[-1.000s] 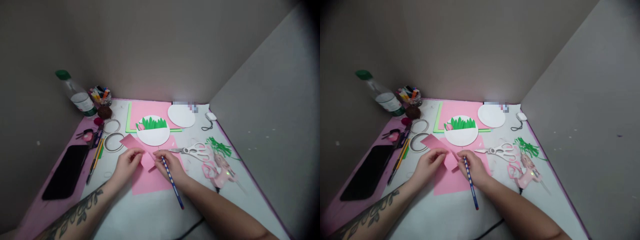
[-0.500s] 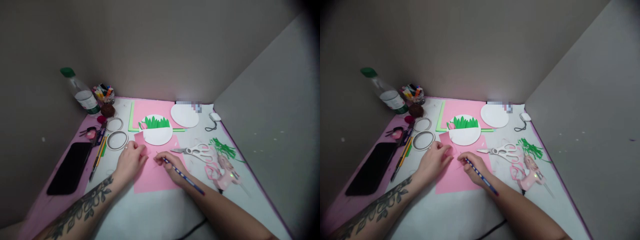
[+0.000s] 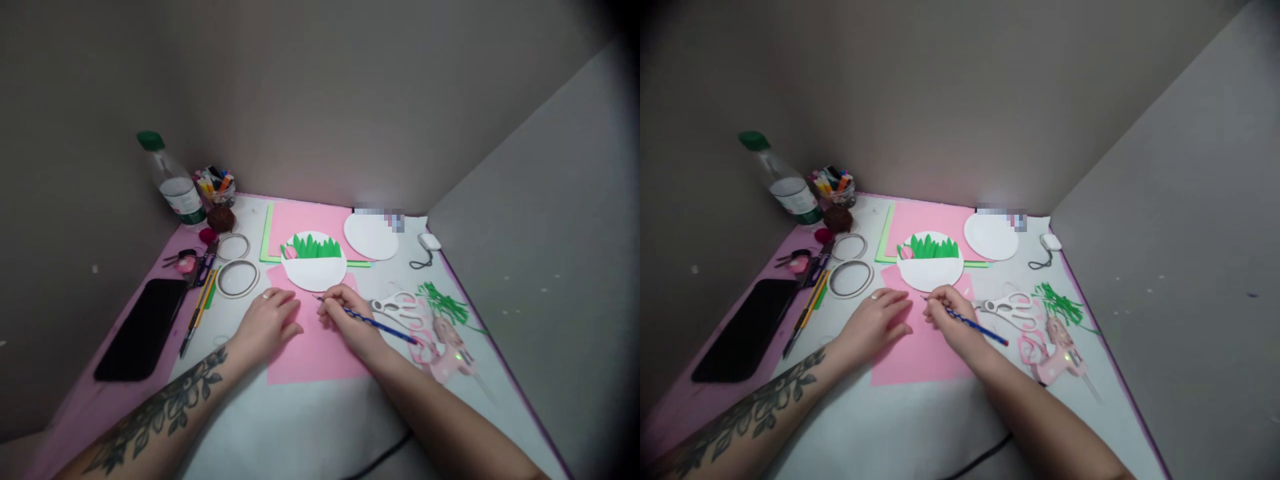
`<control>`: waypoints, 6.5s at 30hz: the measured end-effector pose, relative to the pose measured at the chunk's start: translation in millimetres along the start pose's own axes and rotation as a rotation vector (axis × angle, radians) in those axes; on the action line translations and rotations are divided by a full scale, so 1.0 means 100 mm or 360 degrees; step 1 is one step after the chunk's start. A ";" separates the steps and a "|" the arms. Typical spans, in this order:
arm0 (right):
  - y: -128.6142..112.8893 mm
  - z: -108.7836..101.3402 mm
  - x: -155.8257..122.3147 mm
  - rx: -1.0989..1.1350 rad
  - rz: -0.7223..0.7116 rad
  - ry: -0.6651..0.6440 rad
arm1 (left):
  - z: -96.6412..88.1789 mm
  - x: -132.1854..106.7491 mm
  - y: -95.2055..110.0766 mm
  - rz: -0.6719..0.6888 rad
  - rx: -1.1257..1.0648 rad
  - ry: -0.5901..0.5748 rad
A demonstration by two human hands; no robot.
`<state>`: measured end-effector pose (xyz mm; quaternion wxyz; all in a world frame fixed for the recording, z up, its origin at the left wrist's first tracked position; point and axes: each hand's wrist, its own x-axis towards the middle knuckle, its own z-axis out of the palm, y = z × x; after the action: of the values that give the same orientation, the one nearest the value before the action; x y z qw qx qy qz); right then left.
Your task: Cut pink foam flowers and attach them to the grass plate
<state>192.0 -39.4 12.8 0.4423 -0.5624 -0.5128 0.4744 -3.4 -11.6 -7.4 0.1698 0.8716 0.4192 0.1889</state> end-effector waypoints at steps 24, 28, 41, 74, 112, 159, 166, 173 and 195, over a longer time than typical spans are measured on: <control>0.26 0.08 0.06 -0.0092 -0.0056 -0.0029 | 0.02 -0.09 0.09 -0.0164 0.0039 -0.0137; 0.25 0.11 0.10 -0.0213 -0.0077 0.0040 | -0.01 -0.09 0.10 -0.0225 0.0080 -0.0257; 0.24 0.15 0.09 -0.0390 -0.0110 0.0070 | -0.05 -0.09 0.09 -0.0292 -0.0061 -0.0285; 0.27 0.16 0.07 -0.0411 -0.0113 0.0013 | -0.03 -0.05 0.05 -0.0400 -0.0248 -0.0158; 0.22 0.16 0.06 -0.0445 -0.0128 -0.0097 | -0.03 -0.06 0.04 -0.0398 -0.0251 -0.0154; 0.27 0.15 0.07 -0.0453 -0.0108 0.0083 | -0.05 -0.04 0.07 -0.0406 -0.0205 -0.0160; 0.27 0.14 0.06 -0.0433 -0.0101 0.0112 | -0.03 -0.04 0.06 -0.0413 -0.0206 -0.0167; 0.27 0.12 0.04 -0.0379 -0.0112 0.0145 | -0.04 -0.05 0.06 -0.0409 -0.0222 -0.0163; 0.22 0.18 0.05 -0.0452 -0.0103 -0.0018 | -0.02 -0.06 0.04 -0.0384 -0.0213 -0.0147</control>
<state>178.0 -36.1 -11.7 0.3703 -0.5998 -0.5952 0.3857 -4.9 -18.5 -4.5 0.2682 0.8095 0.4990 0.1543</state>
